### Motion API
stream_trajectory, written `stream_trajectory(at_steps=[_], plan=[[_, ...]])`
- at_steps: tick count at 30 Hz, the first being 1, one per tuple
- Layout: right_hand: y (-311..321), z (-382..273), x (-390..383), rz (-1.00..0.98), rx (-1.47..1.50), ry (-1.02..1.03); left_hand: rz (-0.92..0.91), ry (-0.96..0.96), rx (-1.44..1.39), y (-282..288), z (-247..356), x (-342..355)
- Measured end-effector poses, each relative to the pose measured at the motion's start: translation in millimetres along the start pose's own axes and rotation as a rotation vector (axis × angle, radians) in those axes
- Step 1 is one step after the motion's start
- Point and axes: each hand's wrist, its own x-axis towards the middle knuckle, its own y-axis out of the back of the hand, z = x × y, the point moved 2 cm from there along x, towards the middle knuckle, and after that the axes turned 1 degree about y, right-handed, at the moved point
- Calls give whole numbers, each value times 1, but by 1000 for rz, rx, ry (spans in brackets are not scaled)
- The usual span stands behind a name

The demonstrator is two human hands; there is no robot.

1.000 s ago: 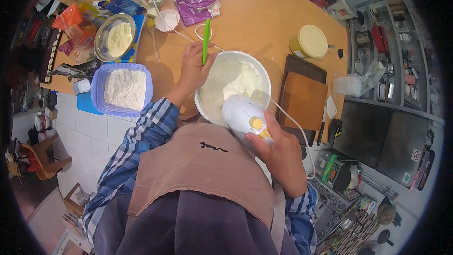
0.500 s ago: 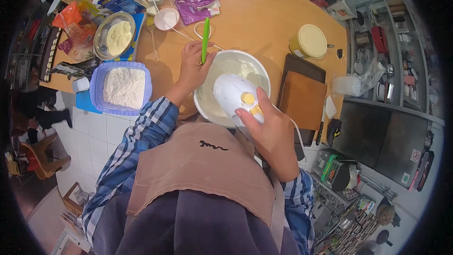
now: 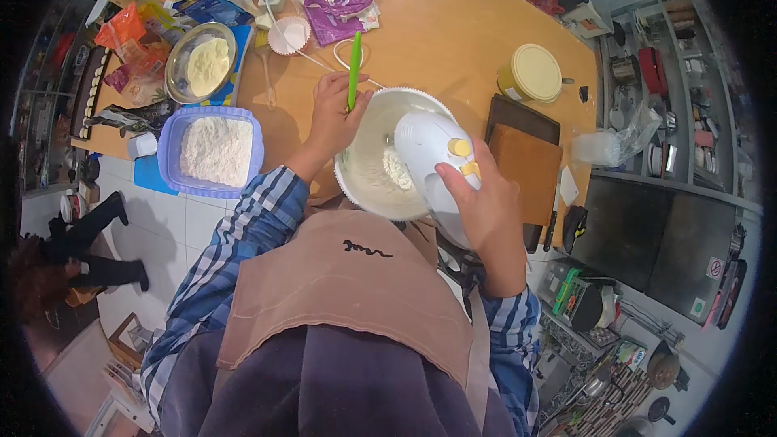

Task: The person weighs flour on a digital scale and kemudian mixes butter and sugar in a bowl using a hand mixer.

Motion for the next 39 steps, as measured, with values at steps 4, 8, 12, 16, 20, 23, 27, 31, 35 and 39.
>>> stream_trajectory(at_steps=[4, 8, 12, 16, 20, 23, 27, 31, 35, 39], plan=[[6, 7, -12, 19, 8, -7, 16, 3, 1, 1, 0, 0], [7, 14, -30, 0, 93, -40, 5, -8, 7, 0, 0, 0], [8, 10, -43, -31, 2, -113, 8, 15, 0, 0, 1, 1], [10, 7, -50, -62, -4, -85, 5, -3, -3, 0, -2, -1], [6, 7, -44, -36, -17, -83, -7, -6, -4, -2, -3, 0], [3, -2, -29, 2, 26, -76, -2, 9, -13, 0, 1, 1], [-2, -7, -7, 44, 78, -45, -7, 4, -13, 0, 1, 1], [-10, -3, 6, 7, 99, -39, -14, 21, -7, 2, 2, 2], [-20, 0, 2, -14, 99, -30, -6, -16, 18, -1, -2, 0], [-23, 0, -11, -69, 108, -15, 12, -13, 4, -1, -1, 1]])
